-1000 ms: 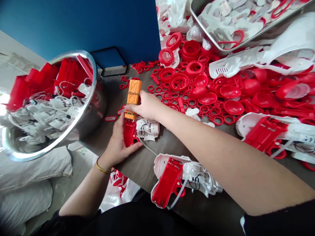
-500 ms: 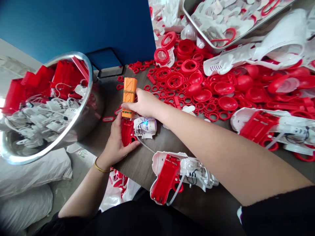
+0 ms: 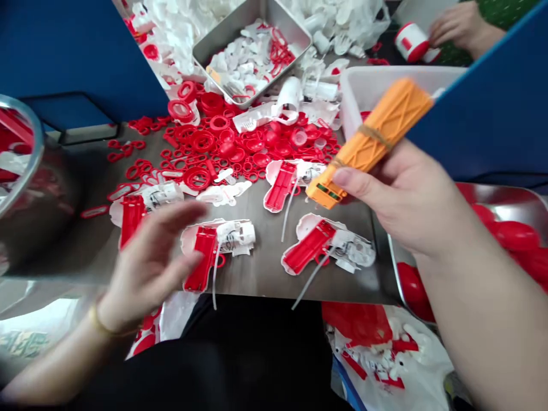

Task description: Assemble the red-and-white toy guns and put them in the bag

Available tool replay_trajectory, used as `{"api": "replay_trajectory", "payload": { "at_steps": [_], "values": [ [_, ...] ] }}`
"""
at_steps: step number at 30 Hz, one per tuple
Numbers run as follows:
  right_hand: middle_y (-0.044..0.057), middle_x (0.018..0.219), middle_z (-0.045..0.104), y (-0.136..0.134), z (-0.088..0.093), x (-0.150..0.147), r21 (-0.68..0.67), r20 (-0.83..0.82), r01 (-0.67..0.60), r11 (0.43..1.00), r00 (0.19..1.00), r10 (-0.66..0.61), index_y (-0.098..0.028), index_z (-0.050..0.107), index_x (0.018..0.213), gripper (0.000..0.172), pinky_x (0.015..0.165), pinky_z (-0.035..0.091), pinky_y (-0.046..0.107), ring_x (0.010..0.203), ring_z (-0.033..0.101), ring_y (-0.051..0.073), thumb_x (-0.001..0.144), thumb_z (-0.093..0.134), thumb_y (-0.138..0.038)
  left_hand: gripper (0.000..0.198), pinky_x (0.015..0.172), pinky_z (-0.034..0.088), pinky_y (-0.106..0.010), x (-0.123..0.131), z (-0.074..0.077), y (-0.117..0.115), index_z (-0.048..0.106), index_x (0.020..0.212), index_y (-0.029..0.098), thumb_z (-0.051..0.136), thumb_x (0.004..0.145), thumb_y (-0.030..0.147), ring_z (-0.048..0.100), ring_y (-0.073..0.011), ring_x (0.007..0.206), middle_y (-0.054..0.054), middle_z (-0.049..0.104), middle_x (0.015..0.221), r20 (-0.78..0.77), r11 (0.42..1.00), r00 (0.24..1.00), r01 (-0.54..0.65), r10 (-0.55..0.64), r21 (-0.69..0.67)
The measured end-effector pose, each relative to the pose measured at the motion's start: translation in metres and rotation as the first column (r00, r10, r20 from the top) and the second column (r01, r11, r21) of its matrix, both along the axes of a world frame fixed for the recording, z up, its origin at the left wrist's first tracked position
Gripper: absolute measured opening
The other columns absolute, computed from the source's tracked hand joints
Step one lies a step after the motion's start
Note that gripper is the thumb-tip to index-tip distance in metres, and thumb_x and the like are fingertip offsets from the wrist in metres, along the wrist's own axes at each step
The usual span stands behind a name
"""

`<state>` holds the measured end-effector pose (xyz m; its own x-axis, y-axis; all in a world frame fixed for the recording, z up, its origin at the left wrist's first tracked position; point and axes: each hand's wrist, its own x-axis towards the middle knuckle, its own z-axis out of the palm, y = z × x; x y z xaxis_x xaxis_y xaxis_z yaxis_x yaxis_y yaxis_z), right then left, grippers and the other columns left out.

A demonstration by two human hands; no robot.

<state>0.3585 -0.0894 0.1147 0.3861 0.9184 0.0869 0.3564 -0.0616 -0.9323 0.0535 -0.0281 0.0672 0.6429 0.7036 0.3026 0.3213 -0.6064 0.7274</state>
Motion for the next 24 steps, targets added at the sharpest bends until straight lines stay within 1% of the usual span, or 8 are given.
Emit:
{"api": "replay_trajectory", "payload": {
  "at_steps": [1,2,3,5,8,11,17,24],
  "values": [
    [-0.002,0.088,0.07,-0.01,-0.01,0.011,-0.021,-0.027,0.059,0.998,0.998,-0.06,-0.028,0.067,0.084,0.018,0.074,0.06,0.033,0.08,0.068,0.018,0.072,0.076,-0.037,0.059,0.106,0.046,-0.043,0.028,0.0,-0.017,0.031,0.141,0.024,0.057,0.088,0.032,0.049,-0.0244,0.127,-0.01,0.048,0.138,-0.009,0.984,0.985,0.173,-0.174,-0.042],
    [0.0,0.086,0.07,-0.017,-0.02,0.02,-0.039,-0.058,0.104,0.994,0.993,-0.107,-0.026,0.066,0.083,0.019,0.07,0.06,0.033,0.077,0.068,0.018,0.07,0.077,-0.035,0.065,0.108,0.043,-0.043,0.056,-0.005,-0.031,0.027,0.143,0.02,0.059,0.087,0.031,0.044,-0.0252,0.132,-0.014,0.043,0.142,-0.023,0.964,0.964,0.265,-0.266,-0.036],
    [0.001,0.085,0.071,-0.022,-0.03,0.027,-0.058,-0.089,0.135,0.989,0.986,-0.139,-0.024,0.066,0.084,0.02,0.067,0.06,0.033,0.075,0.068,0.019,0.07,0.077,-0.033,0.07,0.112,0.039,-0.045,0.082,-0.013,-0.042,0.025,0.144,0.016,0.061,0.085,0.031,0.035,-0.0278,0.139,-0.018,0.036,0.147,-0.048,0.959,0.958,0.283,-0.283,-0.005],
    [0.001,0.085,0.071,-0.026,-0.047,0.036,-0.1,-0.147,0.16,0.982,0.974,-0.174,-0.024,0.063,0.088,0.022,0.062,0.06,0.031,0.074,0.068,0.019,0.071,0.076,-0.029,0.081,0.116,0.028,-0.053,0.126,-0.035,-0.056,0.024,0.143,0.009,0.067,0.08,0.034,0.02,-0.0347,0.144,-0.025,0.026,0.15,-0.138,0.97,0.966,0.23,-0.218,0.078],
    [0.001,0.087,0.072,-0.025,-0.063,0.043,-0.198,-0.195,0.09,0.976,0.972,-0.13,-0.023,0.059,0.093,0.025,0.062,0.06,0.032,0.077,0.07,0.02,0.073,0.074,-0.026,0.1,0.115,0.027,-0.055,0.159,-0.064,-0.059,0.021,0.144,0.007,0.075,0.071,0.047,0.023,-0.0385,0.143,-0.028,0.026,0.149,-0.235,0.982,0.96,0.173,-0.152,0.072],
    [0.003,0.089,0.072,-0.022,-0.069,0.047,-0.263,-0.23,-0.011,0.965,0.972,-0.051,-0.021,0.057,0.095,0.023,0.07,0.061,0.037,0.082,0.071,0.021,0.077,0.07,-0.022,0.101,0.114,0.032,-0.051,0.162,-0.075,-0.058,0.019,0.145,0.007,0.072,0.072,0.053,0.03,-0.0366,0.14,-0.027,0.03,0.148,-0.243,0.989,0.963,0.138,-0.119,0.061],
    [0.004,0.089,0.073,-0.02,-0.072,0.049,-0.278,-0.301,-0.052,0.959,0.953,-0.036,-0.022,0.056,0.091,0.013,0.071,0.062,0.04,0.078,0.072,0.022,0.083,0.065,-0.022,0.089,0.112,0.033,-0.055,0.157,-0.074,-0.065,0.016,0.145,0.014,0.068,0.079,0.044,0.031,-0.0364,0.139,-0.025,0.028,0.147,-0.222,0.995,0.973,0.085,-0.07,0.059],
    [0.007,0.094,0.072,-0.019,-0.093,0.056,-0.22,-0.038,0.012,0.975,0.999,-0.02,-0.024,0.057,0.107,0.036,0.079,0.058,0.045,0.092,0.069,0.026,0.076,0.073,-0.036,0.085,0.112,0.032,-0.056,0.159,-0.074,-0.065,0.017,0.144,0.015,0.067,0.081,0.042,0.031,-0.0368,0.139,-0.024,0.027,0.146,-0.239,0.995,0.969,0.074,-0.058,0.06]
  ]
}}
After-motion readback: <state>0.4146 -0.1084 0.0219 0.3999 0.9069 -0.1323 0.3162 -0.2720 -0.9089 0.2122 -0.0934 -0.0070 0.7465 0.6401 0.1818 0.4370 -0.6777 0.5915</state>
